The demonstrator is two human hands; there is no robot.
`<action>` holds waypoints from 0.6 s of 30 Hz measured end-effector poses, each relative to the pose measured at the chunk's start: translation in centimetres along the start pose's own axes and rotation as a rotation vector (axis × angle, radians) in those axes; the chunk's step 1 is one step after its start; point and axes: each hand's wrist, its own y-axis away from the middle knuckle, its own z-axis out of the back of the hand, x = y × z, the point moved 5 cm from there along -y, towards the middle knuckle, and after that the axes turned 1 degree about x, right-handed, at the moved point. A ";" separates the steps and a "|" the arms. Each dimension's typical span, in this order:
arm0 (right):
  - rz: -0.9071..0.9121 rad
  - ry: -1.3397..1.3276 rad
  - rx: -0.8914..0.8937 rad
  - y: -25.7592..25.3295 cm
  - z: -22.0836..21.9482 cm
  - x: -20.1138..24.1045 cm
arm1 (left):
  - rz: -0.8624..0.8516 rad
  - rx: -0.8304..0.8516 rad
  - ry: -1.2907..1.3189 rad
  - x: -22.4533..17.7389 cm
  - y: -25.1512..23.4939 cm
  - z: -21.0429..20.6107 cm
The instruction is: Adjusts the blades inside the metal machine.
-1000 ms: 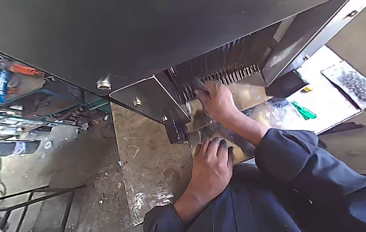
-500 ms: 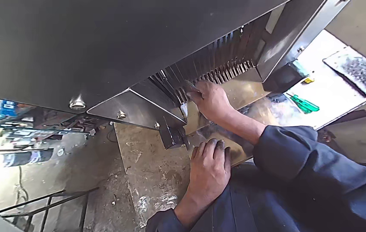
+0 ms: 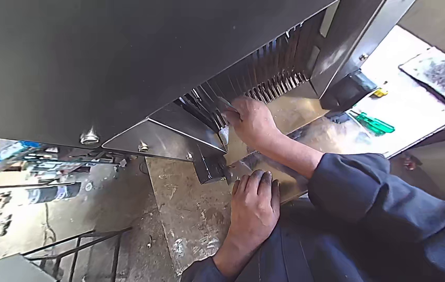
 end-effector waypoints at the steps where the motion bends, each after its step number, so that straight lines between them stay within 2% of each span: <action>1: 0.024 -0.002 -0.029 0.0 0.0 0.2 | 0.009 0.001 -0.001 0.0 0.1 -0.1; 5: -0.111 0.057 0.207 0.1 -1.3 -1.4 | 0.015 0.020 -0.021 -0.1 0.0 0.1; 8: -0.020 -0.092 0.359 1.2 0.3 -0.8 | 0.016 -0.005 -0.024 -0.2 0.1 0.2; 9: 0.034 -0.084 0.343 2.0 1.6 -0.5 | 0.022 -0.018 -0.025 -0.1 0.3 0.2; 11: 0.116 -0.012 0.163 2.9 5.4 -1.2 | 0.044 -0.035 -0.015 0.0 0.5 0.3; 13: 0.090 0.025 0.086 2.9 8.5 -3.4 | 0.077 -0.055 0.001 0.1 0.6 0.3; 18: 0.142 0.075 0.231 4.2 9.3 -8.5 | 0.130 -0.100 -0.006 0.1 0.4 0.6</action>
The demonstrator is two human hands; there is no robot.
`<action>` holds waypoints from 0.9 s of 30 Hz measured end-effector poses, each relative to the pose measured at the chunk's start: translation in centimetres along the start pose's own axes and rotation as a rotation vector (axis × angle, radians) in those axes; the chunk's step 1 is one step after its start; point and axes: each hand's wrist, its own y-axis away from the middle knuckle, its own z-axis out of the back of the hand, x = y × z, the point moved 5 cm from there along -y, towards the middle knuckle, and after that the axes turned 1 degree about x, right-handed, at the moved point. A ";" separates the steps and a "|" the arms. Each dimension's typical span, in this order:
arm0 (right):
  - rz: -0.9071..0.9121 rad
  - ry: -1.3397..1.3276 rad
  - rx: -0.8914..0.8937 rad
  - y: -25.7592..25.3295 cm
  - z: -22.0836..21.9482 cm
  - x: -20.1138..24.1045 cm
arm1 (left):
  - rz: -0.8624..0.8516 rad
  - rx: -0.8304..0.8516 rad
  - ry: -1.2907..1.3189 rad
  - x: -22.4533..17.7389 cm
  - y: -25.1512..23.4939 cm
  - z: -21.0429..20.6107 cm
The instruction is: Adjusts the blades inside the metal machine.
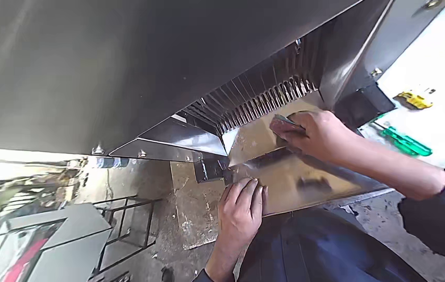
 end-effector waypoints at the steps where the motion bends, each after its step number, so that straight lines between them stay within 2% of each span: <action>1: 0.029 -0.019 0.002 0.4 -0.4 -0.6 | 0.001 -0.003 -0.009 0.0 0.1 0.1; 10: 0.194 -0.148 0.170 0.2 -2.3 -2.8 | 0.031 -0.014 -0.153 -0.3 0.0 0.1; 17: 0.234 -0.170 0.362 -0.2 -2.8 -2.2 | 0.188 -0.070 -0.119 0.1 0.0 0.4; 23: 0.285 -0.191 0.379 -0.1 -2.9 -1.9 | 0.287 -0.066 -0.208 -0.6 -0.9 0.2; 25: 0.279 -0.197 0.374 -0.6 -2.6 -0.9 | 0.430 -0.045 -0.062 -1.5 -2.4 -0.2; 27: 0.350 -0.141 0.252 -1.5 -2.2 1.2 | 0.579 -0.032 0.220 -2.3 -4.6 -0.9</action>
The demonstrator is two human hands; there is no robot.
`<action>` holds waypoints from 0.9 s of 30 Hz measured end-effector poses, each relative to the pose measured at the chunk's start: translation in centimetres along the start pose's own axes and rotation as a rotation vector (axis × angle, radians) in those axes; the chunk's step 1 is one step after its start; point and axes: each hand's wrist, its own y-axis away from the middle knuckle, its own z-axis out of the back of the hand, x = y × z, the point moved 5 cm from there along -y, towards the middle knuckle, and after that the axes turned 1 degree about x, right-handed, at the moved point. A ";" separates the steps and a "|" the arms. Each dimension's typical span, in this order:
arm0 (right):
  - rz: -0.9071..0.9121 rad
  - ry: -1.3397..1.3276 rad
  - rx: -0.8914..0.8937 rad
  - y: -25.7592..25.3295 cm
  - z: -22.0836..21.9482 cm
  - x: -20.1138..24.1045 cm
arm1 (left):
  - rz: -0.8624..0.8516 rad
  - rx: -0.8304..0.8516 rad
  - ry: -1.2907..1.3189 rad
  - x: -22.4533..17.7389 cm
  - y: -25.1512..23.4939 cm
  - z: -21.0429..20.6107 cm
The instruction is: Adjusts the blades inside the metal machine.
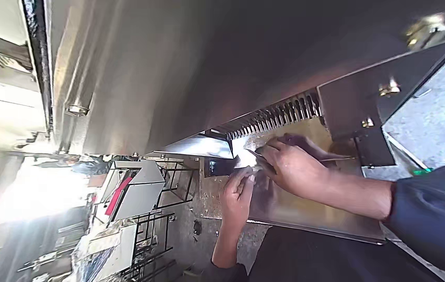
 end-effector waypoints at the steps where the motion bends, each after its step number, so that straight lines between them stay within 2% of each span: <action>1: 0.038 0.045 -0.092 -1.0 0.3 0.8 | 0.048 0.008 0.127 -0.7 -0.9 -0.5; 2: 0.049 0.080 -0.151 -2.2 0.4 1.4 | 0.076 -0.002 0.234 -1.2 -1.9 -1.0; 4: -0.045 0.097 -0.100 -4.3 0.1 1.5 | 0.085 -0.028 0.339 -1.3 -3.5 -1.7; 7: -0.188 0.113 0.021 -6.2 -1.3 0.2 | 0.108 -0.022 0.321 0.2 -5.4 -2.5; 9: -0.223 0.133 0.034 -6.7 -1.5 0.1 | 0.112 -0.029 0.299 0.9 -5.9 -2.7; 18: -0.119 0.266 -0.046 -7.3 -2.3 0.6 | 0.094 -0.039 0.324 1.5 -6.4 -2.4; 24: -0.150 0.246 -0.052 -8.2 -2.4 0.8 | 0.129 -0.047 0.480 2.3 -7.1 -2.2; 27: -0.181 0.203 -0.028 -8.5 -2.5 0.8 | 0.192 -0.102 0.655 2.2 -7.2 -2.2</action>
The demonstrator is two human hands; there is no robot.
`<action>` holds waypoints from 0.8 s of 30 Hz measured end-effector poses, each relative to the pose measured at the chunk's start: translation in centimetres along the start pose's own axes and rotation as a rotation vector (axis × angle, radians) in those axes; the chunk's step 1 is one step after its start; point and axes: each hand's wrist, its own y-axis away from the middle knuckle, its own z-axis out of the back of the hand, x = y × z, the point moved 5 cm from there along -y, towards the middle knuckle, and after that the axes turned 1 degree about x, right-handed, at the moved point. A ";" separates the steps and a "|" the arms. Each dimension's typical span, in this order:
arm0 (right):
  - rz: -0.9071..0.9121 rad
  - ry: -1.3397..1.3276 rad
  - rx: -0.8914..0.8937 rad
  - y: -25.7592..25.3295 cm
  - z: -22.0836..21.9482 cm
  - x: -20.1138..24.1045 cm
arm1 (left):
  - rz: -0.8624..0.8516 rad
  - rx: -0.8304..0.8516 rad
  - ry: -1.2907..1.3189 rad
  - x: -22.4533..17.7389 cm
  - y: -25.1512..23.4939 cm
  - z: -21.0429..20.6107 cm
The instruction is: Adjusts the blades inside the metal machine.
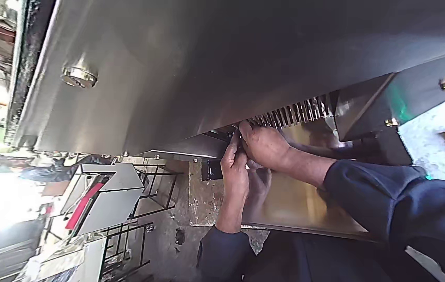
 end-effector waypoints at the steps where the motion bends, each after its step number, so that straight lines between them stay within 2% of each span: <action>1: 0.006 -0.011 -0.004 -0.1 0.0 0.0 | 0.015 -0.020 0.065 -0.1 0.0 -0.1; 5: 0.125 -0.006 -0.189 0.3 -0.3 -0.3 | 0.075 -0.076 0.208 -0.4 -0.1 -0.2; 10: 0.074 -0.007 -0.115 0.1 -0.6 -0.5 | 0.057 -0.012 0.123 0.0 -0.3 -0.1; 13: 0.036 -0.042 -0.069 0.2 -0.3 -0.1 | 0.093 -0.060 0.202 -0.5 -0.2 0.0; 17: 0.127 -0.086 -0.253 0.4 0.6 0.6 | 0.008 -0.072 0.282 -2.0 -0.3 0.1; 21: -0.031 -0.300 -0.055 1.2 0.1 -1.2 | 0.234 -0.108 0.326 -1.0 -0.3 0.5; 24: -0.024 -0.557 0.107 3.8 -0.2 -2.2 | 0.318 -0.029 0.397 -0.6 1.0 1.2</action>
